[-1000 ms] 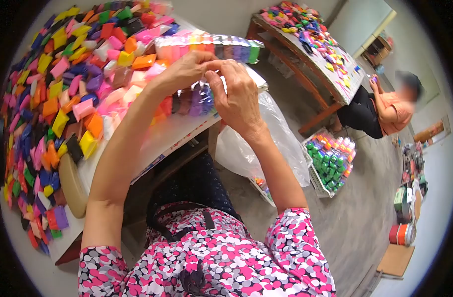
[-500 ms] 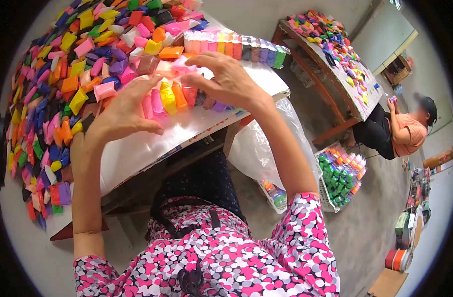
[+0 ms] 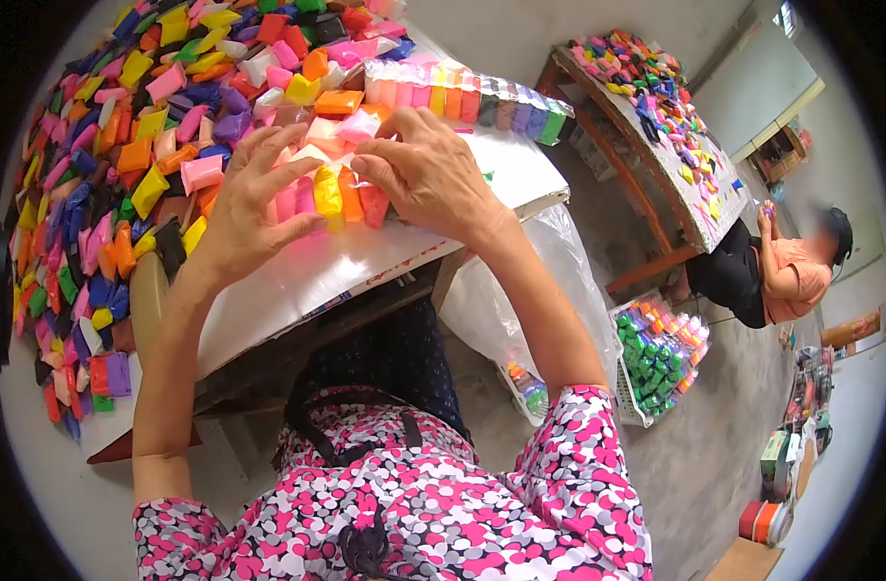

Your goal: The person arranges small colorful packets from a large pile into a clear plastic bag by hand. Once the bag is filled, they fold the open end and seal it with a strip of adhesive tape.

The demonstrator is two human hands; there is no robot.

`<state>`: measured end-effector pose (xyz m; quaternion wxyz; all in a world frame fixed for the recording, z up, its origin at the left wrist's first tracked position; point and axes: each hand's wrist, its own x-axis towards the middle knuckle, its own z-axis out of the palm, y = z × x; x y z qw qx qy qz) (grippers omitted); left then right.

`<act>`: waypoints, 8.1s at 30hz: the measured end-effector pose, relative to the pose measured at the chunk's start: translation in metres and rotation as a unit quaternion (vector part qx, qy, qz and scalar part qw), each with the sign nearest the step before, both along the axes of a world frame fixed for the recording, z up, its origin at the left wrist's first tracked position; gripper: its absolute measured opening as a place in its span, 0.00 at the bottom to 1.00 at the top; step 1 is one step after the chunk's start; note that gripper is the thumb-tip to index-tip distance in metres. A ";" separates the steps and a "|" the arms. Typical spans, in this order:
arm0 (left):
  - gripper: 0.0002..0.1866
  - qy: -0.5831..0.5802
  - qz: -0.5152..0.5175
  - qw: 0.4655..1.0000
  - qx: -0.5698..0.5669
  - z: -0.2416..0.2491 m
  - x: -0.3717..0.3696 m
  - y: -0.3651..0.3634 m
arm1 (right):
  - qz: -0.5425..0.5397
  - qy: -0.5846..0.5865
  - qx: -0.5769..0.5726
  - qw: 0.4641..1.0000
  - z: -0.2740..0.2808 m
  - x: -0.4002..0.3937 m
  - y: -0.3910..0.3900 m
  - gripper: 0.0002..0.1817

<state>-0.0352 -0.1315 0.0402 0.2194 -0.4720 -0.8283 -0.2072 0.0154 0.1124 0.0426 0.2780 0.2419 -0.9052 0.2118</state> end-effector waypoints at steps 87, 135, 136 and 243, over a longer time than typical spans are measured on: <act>0.41 -0.352 -0.025 0.933 0.064 0.005 0.016 -0.078 | 0.118 -0.197 0.113 0.967 0.023 -0.008 -0.070 0.50; 0.35 0.059 -0.020 0.998 -0.007 -0.024 0.042 0.050 | 0.075 -0.228 0.074 0.968 0.007 -0.086 -0.006 0.09; 0.35 0.048 -0.023 0.999 -0.006 -0.025 0.042 0.049 | 0.064 -0.231 0.059 0.969 0.009 -0.083 -0.006 0.09; 0.49 0.024 0.120 0.987 0.106 0.000 0.049 0.016 | -0.044 0.085 -0.079 0.992 -0.018 0.017 0.001 0.04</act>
